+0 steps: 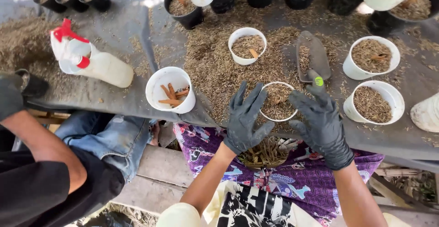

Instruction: Filling small plastic pots with soil substrate using a hand trowel and inserting markers into the soil.

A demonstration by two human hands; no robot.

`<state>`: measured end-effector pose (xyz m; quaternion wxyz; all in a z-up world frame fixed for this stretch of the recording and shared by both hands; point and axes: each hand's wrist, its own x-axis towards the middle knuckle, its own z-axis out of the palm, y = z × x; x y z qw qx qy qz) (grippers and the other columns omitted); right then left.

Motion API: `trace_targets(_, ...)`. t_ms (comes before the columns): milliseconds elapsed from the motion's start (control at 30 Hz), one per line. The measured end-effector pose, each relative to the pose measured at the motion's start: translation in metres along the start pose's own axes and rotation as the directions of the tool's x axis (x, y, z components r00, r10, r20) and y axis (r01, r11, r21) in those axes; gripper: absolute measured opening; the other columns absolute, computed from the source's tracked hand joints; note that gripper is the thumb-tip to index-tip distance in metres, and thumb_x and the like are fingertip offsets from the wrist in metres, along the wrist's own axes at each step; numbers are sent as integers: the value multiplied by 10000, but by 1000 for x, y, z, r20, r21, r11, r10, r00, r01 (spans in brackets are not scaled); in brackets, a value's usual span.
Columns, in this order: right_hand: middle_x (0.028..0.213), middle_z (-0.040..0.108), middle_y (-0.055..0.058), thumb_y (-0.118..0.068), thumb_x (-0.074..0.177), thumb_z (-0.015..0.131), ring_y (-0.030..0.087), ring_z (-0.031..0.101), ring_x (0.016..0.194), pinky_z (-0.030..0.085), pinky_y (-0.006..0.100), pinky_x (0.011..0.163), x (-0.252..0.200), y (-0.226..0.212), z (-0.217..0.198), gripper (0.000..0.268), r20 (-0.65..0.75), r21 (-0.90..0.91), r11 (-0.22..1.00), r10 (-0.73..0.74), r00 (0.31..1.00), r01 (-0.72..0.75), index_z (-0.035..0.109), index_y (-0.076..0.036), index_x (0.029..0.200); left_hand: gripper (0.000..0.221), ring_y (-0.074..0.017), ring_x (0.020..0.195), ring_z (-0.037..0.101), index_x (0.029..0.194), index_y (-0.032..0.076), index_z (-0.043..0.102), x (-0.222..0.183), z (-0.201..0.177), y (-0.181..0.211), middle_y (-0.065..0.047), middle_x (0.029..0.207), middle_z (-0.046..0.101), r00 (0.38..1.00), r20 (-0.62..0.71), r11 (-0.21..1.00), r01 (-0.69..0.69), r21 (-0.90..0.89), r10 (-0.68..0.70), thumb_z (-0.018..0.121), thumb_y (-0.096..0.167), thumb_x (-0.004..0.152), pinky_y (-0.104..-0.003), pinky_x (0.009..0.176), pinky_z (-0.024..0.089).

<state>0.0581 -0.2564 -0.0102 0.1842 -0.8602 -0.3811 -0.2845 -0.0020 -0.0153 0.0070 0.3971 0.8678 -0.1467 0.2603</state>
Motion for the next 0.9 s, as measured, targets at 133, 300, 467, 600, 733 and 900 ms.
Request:
trace_targets(133,1528,584,52,-733,960,386,371,419,1457,386,534,1150,20,14,0,776,84,-32,997,-74,994,77,613,-194,1470,905,-468,1590,192,1643,236,317,17,3,-18,-58,1695,333,989,96,994,-109,-8,109,508,740,915,-678,1239,196)
trace_targets(300,1561,561,16,-651,1019,335,382,412,1486,272,571,1224,33,2,-4,687,156,67,992,-113,981,104,587,-208,1480,1015,-405,1610,205,1622,249,347,26,9,-35,11,1703,326,947,240,975,-223,6,216,515,872,840,-614,1273,109)
trace_targets(467,1595,517,-25,-681,999,383,331,381,1516,207,539,1254,27,4,3,691,208,74,994,-98,973,85,568,-232,1491,976,-315,1612,220,1599,231,367,24,11,-36,30,1703,309,924,287,945,-299,130,253,437,876,870,-537,1292,80)
trace_targets(600,1594,522,-5,-686,987,405,347,368,1528,195,562,1262,25,9,3,694,213,78,992,-110,971,96,588,-209,1458,939,-286,1619,197,1619,249,324,21,21,-49,49,1717,270,919,260,930,-340,142,297,368,864,911,-523,1295,87)
trace_targets(733,1616,485,10,-711,983,367,368,344,1527,198,578,1260,26,13,-4,744,228,95,991,-111,967,91,531,-216,1514,961,-301,1613,199,1621,235,328,22,13,-44,43,1708,290,919,260,934,-337,123,297,381,872,902,-522,1291,89)
trace_targets(900,1621,467,4,-683,988,386,359,337,1518,186,566,1256,24,6,-9,759,257,25,995,-102,961,99,450,-227,1591,911,-321,1592,240,1604,220,360,21,16,-44,8,1679,350,920,236,929,-348,126,312,400,831,930,-526,1279,106)
